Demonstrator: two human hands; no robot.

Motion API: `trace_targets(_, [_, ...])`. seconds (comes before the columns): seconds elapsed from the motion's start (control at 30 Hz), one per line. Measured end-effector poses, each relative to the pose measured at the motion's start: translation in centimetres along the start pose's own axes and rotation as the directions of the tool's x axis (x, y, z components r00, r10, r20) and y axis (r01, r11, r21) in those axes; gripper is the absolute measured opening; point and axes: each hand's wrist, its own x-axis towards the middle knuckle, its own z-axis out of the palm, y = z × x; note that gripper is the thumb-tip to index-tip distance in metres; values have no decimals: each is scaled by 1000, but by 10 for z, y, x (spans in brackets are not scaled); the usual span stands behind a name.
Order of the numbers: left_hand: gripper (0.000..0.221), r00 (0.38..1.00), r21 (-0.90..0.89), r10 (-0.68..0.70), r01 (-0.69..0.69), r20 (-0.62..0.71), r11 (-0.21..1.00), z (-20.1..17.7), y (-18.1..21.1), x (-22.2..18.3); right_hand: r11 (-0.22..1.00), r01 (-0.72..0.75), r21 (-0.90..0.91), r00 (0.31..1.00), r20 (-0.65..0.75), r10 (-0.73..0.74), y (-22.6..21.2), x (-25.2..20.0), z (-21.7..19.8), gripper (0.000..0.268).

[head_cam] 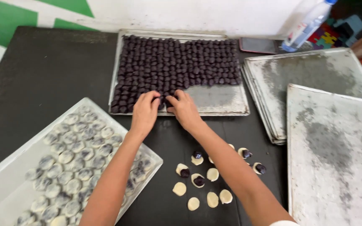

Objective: The person flattens small white dough pieces, places dark round fillings on them, folds the dough around the filling, and arranges the finished sweets on a tray. The person repeats this process multiple times, handling dough and filling by hand.

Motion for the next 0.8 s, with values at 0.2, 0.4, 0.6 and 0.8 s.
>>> trace_targets(0.2, [12,999,-21,-27,28,34,999,-11,16,-21,905,-272,326,944,-91,317,51,-15,9,13])
trace_targets(0.4, [12,914,-83,30,4,404,997,0,75,-77,213,-538,816,803,419,424,-2,-54,-133,15])
trace_targets(0.6, [14,742,-88,100,-55,663,995,-1,110,-120,545,-661,516,721,637,272,-45,-119,-181,10])
trace_targets(0.8, [17,968,519,235,-245,87,819,33,18,-31,915,-357,188,926,197,321,-3,-51,-92,24])
